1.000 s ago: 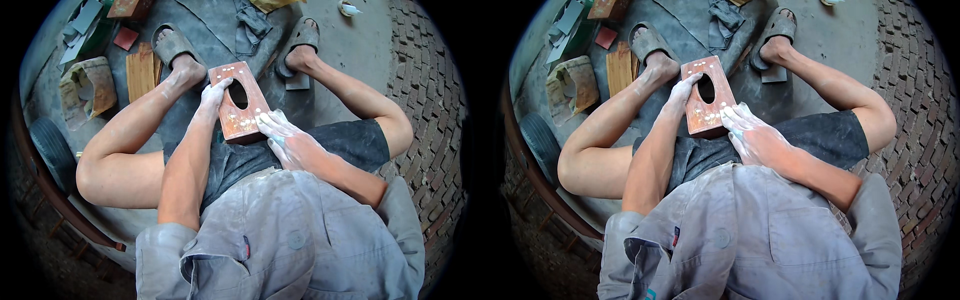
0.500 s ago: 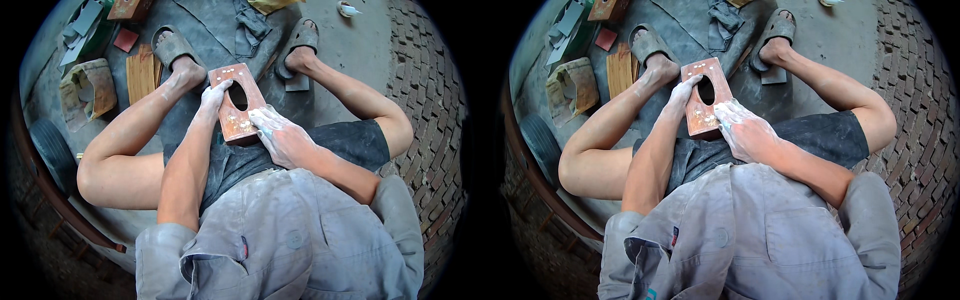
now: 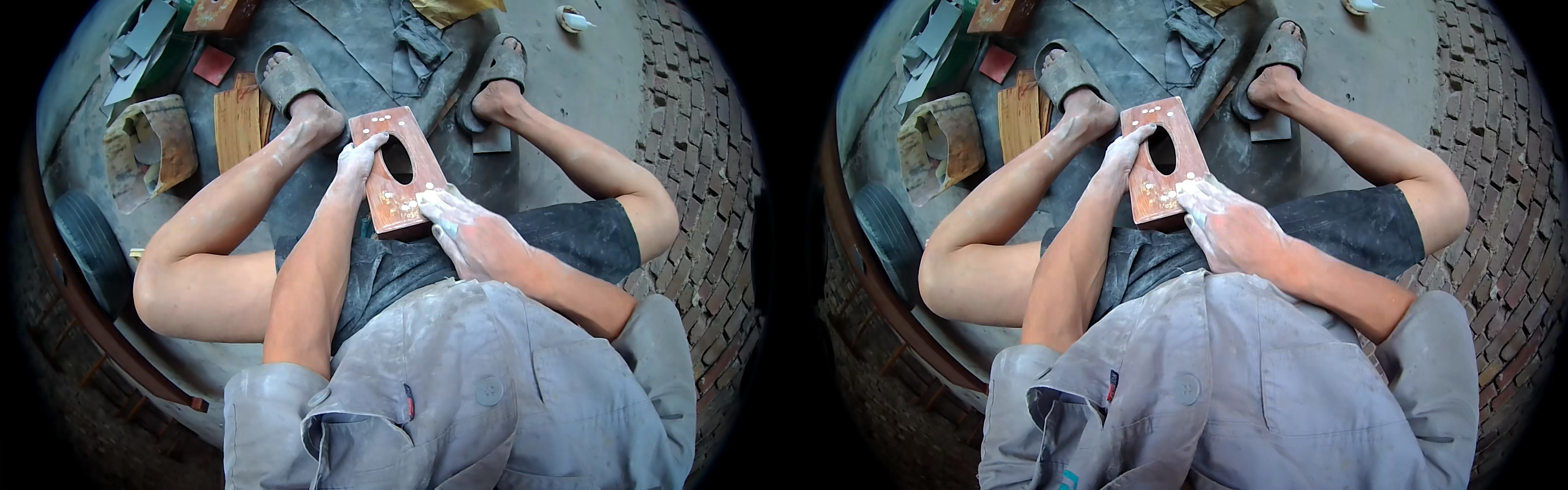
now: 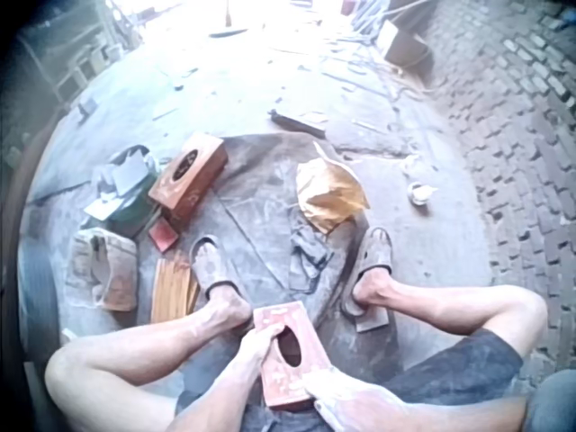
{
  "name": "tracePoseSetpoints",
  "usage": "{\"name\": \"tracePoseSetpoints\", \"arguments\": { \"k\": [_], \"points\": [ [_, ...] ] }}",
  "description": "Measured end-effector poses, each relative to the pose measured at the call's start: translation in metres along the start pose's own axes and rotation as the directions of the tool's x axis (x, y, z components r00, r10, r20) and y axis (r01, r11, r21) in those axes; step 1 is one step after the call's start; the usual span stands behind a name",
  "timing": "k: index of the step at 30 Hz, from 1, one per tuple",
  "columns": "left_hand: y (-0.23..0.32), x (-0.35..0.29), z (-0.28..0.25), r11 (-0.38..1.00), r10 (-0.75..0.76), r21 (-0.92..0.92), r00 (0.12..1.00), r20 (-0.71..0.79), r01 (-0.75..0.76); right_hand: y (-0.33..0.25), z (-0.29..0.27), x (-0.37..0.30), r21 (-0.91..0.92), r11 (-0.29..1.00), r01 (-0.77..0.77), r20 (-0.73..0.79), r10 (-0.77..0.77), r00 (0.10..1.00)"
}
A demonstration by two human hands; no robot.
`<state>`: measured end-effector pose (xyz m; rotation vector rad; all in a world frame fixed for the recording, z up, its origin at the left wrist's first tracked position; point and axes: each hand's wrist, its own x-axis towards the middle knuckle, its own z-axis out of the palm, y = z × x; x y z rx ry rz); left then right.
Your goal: The person sits on the floor and sands a rectangular wooden piece with a central oval cutout using a sanding block. They repeatedly rub the surface and edges, occasionally flipping the piece to work on different sides.
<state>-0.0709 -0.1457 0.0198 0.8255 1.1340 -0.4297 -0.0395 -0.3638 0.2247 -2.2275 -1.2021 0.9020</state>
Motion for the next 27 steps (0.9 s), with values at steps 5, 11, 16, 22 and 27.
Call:
{"name": "tracePoseSetpoints", "arguments": {
  "k": [5, 11, 16, 22, 27],
  "points": [
    [-0.004, 0.007, -0.005, 1.0, -0.001, -0.018, 1.0, 0.012, 0.001, 0.02, 0.012, 0.038, -0.026, 1.0, 0.015, 0.037, -0.014, 0.999],
    [0.001, 0.0, -0.001, 1.0, -0.015, -0.009, 1.0, -0.027, 0.015, -0.001, -0.002, 0.0, -0.044, 0.992, 0.121, 0.053, -0.118, 0.992],
    [0.006, -0.007, 0.001, 0.998, -0.054, -0.033, 0.998, -0.021, 0.053, 0.018, -0.015, 0.001, -0.019, 0.985, 0.17, 0.164, -0.165, 0.973],
    [0.002, 0.002, -0.001, 0.999, -0.037, -0.039, 0.999, -0.036, 0.036, 0.017, -0.008, 0.012, 0.011, 0.924, 0.383, 0.122, -0.381, 0.917],
    [-0.004, 0.002, -0.004, 0.998, -0.045, -0.041, 0.999, -0.018, 0.044, 0.031, -0.032, 0.001, -0.082, 0.909, 0.409, 0.184, -0.389, 0.903]
  ]
}}
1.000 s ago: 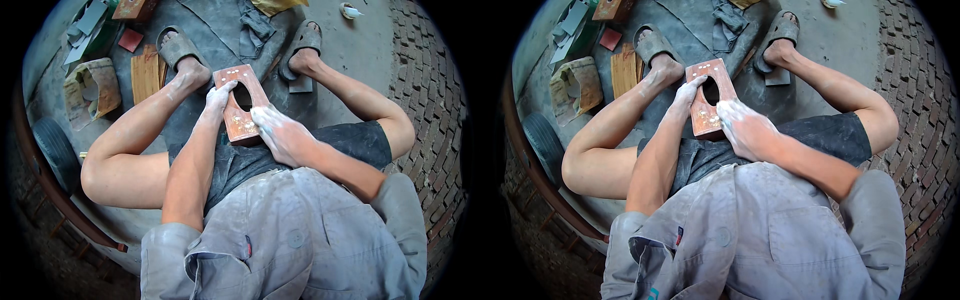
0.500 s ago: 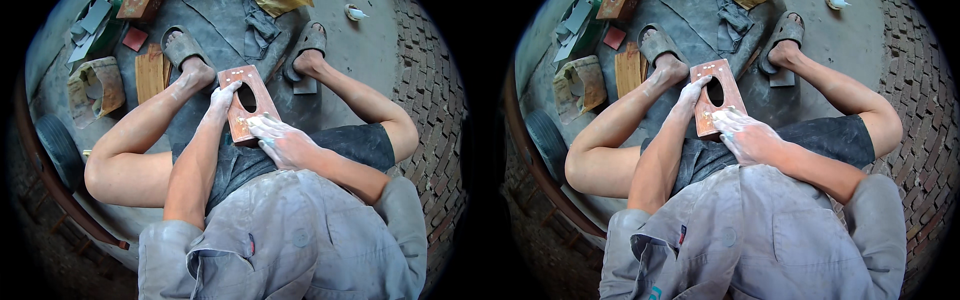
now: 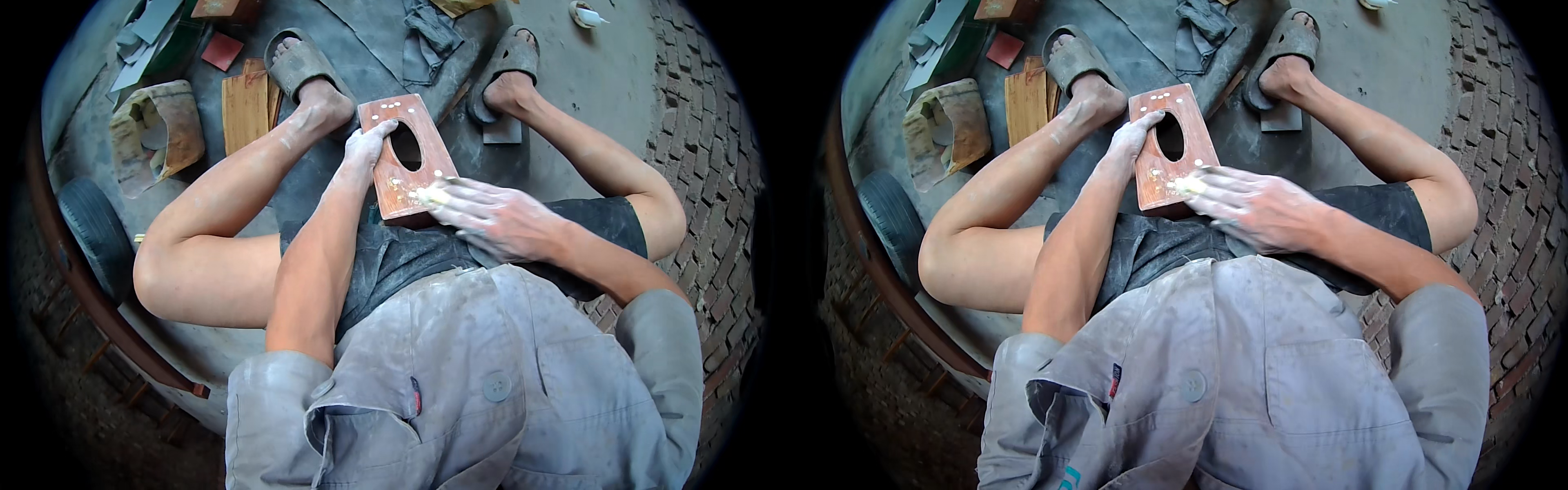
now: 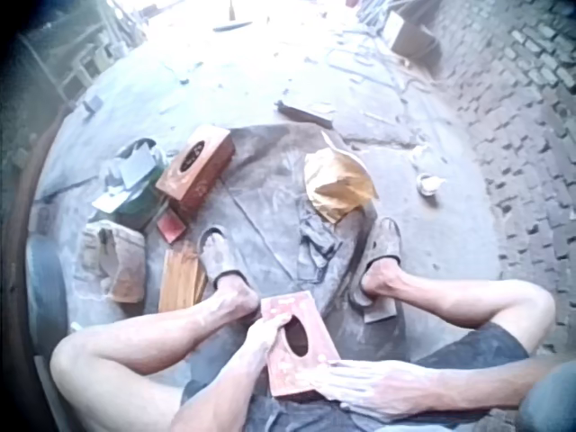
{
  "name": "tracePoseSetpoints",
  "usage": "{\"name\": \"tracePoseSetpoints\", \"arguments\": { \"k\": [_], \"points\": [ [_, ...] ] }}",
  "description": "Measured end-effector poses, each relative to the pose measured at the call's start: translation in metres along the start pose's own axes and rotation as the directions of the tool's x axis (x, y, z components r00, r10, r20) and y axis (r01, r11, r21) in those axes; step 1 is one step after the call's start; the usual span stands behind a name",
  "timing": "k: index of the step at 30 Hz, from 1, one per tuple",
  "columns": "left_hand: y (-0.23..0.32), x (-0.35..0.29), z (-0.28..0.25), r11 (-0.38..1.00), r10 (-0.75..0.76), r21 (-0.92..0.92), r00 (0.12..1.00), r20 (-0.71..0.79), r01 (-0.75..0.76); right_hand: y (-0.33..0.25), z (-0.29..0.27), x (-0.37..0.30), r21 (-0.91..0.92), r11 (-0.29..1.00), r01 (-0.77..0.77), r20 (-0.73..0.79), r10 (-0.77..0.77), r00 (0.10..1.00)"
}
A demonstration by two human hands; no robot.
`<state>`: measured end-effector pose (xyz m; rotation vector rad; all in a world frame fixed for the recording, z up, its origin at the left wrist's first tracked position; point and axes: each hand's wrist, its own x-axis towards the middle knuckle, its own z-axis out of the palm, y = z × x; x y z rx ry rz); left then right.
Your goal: The person sits on the floor and sands a rectangular wooden piece with a central oval cutout using a sanding block. They repeatedly rub the surface and edges, occasionally flipping the piece to work on different sides.
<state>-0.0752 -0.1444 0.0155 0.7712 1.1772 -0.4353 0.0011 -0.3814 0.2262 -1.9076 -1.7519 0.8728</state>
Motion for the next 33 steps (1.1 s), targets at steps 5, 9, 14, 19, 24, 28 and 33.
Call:
{"name": "tracePoseSetpoints", "arguments": {
  "k": [5, 9, 14, 19, 24, 28, 33],
  "points": [
    [0.0, 0.007, 0.0, 1.0, 0.008, -0.011, 1.0, -0.001, -0.008, -0.003, 0.011, 0.012, 0.05, 0.999, 0.018, -0.022, -0.017, 1.0],
    [-0.001, 0.01, -0.005, 0.999, 0.009, 0.05, 1.0, 0.004, -0.009, -0.006, 0.023, 0.043, 0.112, 0.988, 0.107, -0.08, -0.098, 0.992],
    [-0.003, 0.008, 0.001, 0.997, 0.063, 0.048, 0.997, 0.039, -0.065, 0.007, -0.011, -0.017, 0.042, 0.999, -0.021, 0.079, 0.017, 0.997],
    [0.002, 0.006, 0.001, 0.995, 0.055, 0.086, 0.998, 0.037, -0.058, -0.008, 0.022, 0.041, 0.153, 0.982, 0.111, -0.024, -0.109, 0.994],
    [0.003, 0.001, 0.006, 1.0, 0.014, 0.025, 1.0, 0.0, -0.014, 0.007, -0.008, -0.016, 0.102, 0.994, 0.026, 0.075, -0.033, 0.997],
    [0.0, 0.009, 0.004, 0.997, 0.033, 0.074, 0.999, 0.004, -0.033, -0.004, 0.015, 0.02, 0.155, 0.983, 0.103, -0.003, -0.104, 0.995],
    [-0.004, 0.011, -0.001, 0.999, 0.049, -0.012, 0.999, 0.02, -0.049, -0.011, 0.02, 0.027, 0.184, 0.981, 0.064, -0.018, -0.061, 0.998]
  ]
}}
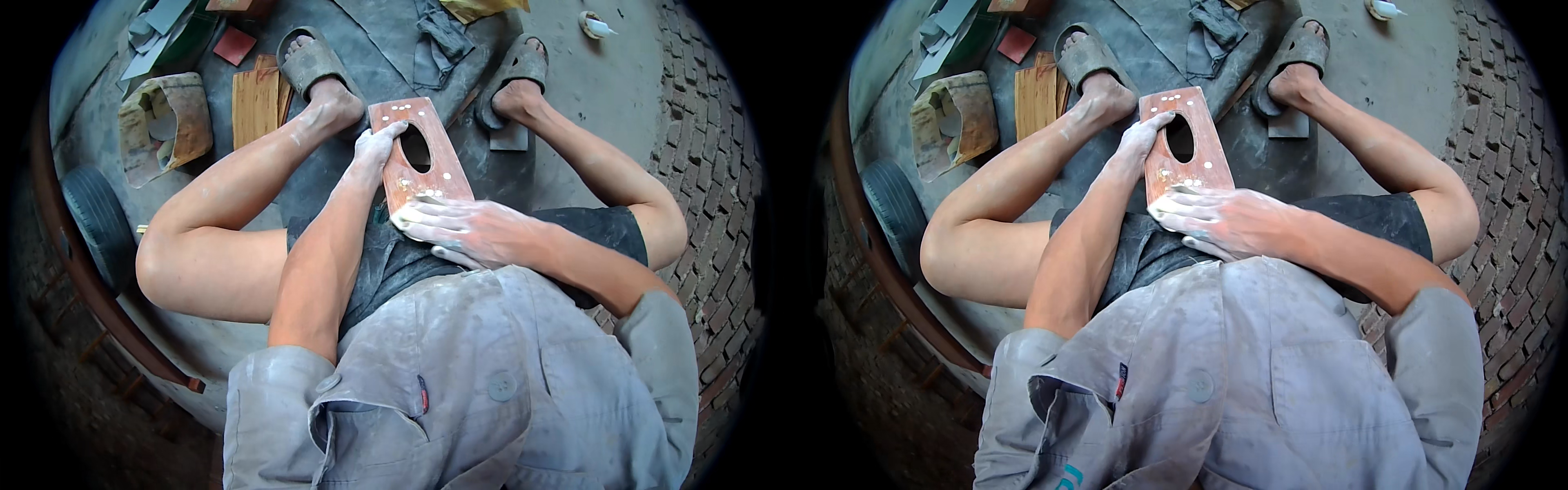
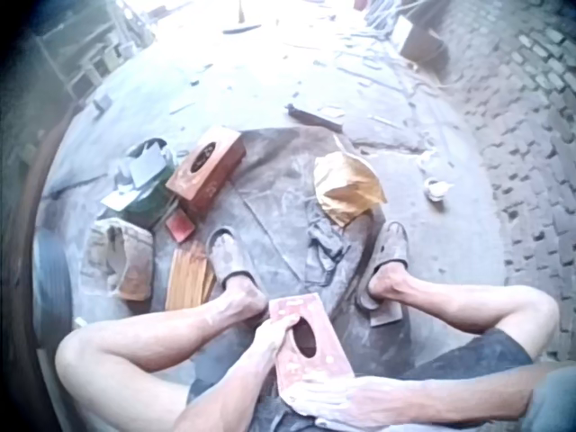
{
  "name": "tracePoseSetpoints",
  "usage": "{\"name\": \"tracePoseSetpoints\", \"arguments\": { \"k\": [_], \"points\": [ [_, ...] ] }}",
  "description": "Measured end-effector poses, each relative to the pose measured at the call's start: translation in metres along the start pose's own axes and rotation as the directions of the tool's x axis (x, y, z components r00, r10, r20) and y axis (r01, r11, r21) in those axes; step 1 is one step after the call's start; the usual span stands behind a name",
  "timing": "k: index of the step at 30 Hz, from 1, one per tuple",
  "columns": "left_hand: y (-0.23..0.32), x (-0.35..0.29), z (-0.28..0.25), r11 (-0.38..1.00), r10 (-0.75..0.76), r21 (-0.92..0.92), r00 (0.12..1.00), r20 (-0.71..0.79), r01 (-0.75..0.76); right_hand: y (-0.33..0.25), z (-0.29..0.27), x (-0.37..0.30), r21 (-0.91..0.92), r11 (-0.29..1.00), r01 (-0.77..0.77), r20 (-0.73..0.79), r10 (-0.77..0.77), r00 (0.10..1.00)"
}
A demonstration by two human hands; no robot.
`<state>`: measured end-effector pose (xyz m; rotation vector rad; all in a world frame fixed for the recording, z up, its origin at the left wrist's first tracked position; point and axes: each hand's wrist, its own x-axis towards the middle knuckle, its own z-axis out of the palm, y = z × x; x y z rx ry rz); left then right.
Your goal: The person sits on the floor and sands a rectangular wooden piece with a central oval cutout using a sanding block. They repeatedly rub the surface and edges, occasionally flipping the piece to work on different sides.
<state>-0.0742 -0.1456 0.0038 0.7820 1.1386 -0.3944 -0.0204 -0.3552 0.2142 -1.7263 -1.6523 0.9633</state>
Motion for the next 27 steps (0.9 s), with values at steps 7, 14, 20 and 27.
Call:
{"name": "tracePoseSetpoints", "arguments": {
  "k": [7, 14, 20, 27],
  "points": [
    [0.005, -0.004, 0.001, 0.999, -0.01, 0.05, 0.999, -0.035, 0.012, -0.001, 0.006, 0.022, -0.058, 0.973, -0.223, -0.083, 0.218, 0.972],
    [0.003, -0.005, 0.002, 1.0, -0.006, 0.009, 1.0, -0.014, 0.006, -0.028, -0.032, -0.003, 0.133, 0.908, -0.397, -0.289, 0.419, 0.861],
    [0.006, -0.008, 0.005, 1.0, -0.007, -0.022, 1.0, -0.019, 0.007, -0.019, 0.001, 0.0, -0.134, 0.968, -0.213, -0.135, 0.195, 0.972],
    [0.004, -0.007, 0.004, 1.0, -0.019, -0.02, 1.0, -0.018, 0.019, -0.009, 0.0, 0.026, 0.013, 0.906, -0.422, -0.031, 0.423, 0.906]
  ]
}}
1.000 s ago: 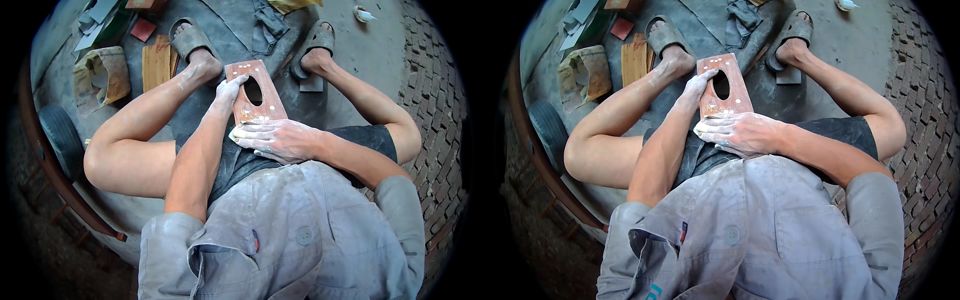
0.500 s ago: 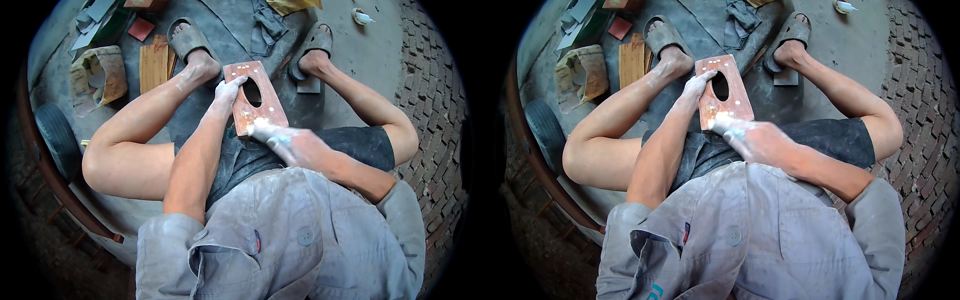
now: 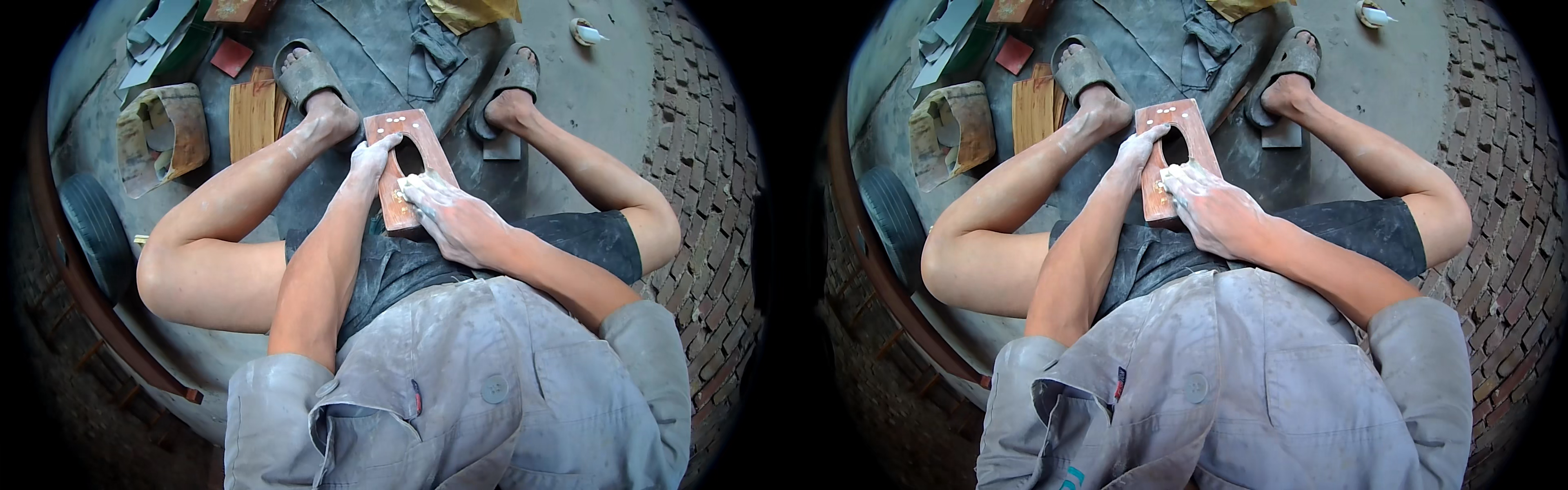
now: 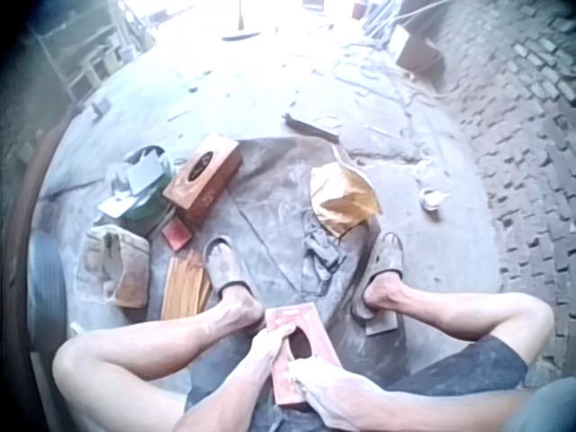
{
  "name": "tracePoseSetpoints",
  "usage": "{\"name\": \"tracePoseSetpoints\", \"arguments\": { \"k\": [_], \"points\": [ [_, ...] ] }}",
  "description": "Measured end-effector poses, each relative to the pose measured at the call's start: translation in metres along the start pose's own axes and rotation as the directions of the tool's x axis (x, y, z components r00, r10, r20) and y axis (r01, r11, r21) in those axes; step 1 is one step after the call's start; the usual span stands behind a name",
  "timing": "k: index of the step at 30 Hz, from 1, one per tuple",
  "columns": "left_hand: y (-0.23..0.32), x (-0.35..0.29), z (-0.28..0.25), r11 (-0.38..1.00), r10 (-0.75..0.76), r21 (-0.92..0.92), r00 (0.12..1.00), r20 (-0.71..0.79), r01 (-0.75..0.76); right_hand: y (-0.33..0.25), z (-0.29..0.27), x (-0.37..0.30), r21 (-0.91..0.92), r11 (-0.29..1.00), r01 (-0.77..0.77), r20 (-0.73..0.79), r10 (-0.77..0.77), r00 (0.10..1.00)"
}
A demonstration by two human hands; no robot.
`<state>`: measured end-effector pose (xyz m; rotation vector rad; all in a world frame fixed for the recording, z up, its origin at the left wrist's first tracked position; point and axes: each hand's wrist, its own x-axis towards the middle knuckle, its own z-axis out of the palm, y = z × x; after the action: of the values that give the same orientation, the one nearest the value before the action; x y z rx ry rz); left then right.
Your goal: The person sits on the floor and sands a rectangular wooden piece with a central oval cutout using a sanding block. They repeatedly rub the surface and edges, occasionally flipping the piece to work on different sides.
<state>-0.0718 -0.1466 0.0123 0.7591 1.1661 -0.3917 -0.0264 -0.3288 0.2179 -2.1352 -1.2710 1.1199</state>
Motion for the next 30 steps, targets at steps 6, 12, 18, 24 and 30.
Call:
{"name": "tracePoseSetpoints", "arguments": {
  "k": [6, 12, 18, 24, 30],
  "points": [
    [-0.002, -0.002, 0.001, 1.0, 0.011, 0.025, 1.0, 0.012, -0.011, -0.013, 0.001, -0.031, -0.001, 0.998, 0.069, -0.046, -0.069, 0.997],
    [-0.008, 0.012, -0.007, 1.0, 0.021, 0.013, 1.0, 0.002, -0.021, -0.009, 0.01, -0.006, -0.073, 0.997, 0.028, -0.082, -0.034, 0.996],
    [-0.002, -0.001, 0.003, 0.998, 0.023, 0.052, 1.0, -0.007, -0.023, 0.004, 0.019, -0.001, -0.103, 0.994, 0.028, -0.161, -0.044, 0.986],
    [0.004, -0.004, 0.004, 0.998, 0.03, 0.055, 1.0, -0.009, -0.029, -0.009, 0.013, -0.026, -0.053, 0.995, 0.081, -0.179, -0.089, 0.98],
    [-0.014, 0.014, -0.01, 1.0, 0.021, -0.02, 1.0, 0.021, -0.02, -0.004, 0.017, 0.003, -0.109, 0.991, 0.079, -0.134, -0.093, 0.987]
  ]
}}
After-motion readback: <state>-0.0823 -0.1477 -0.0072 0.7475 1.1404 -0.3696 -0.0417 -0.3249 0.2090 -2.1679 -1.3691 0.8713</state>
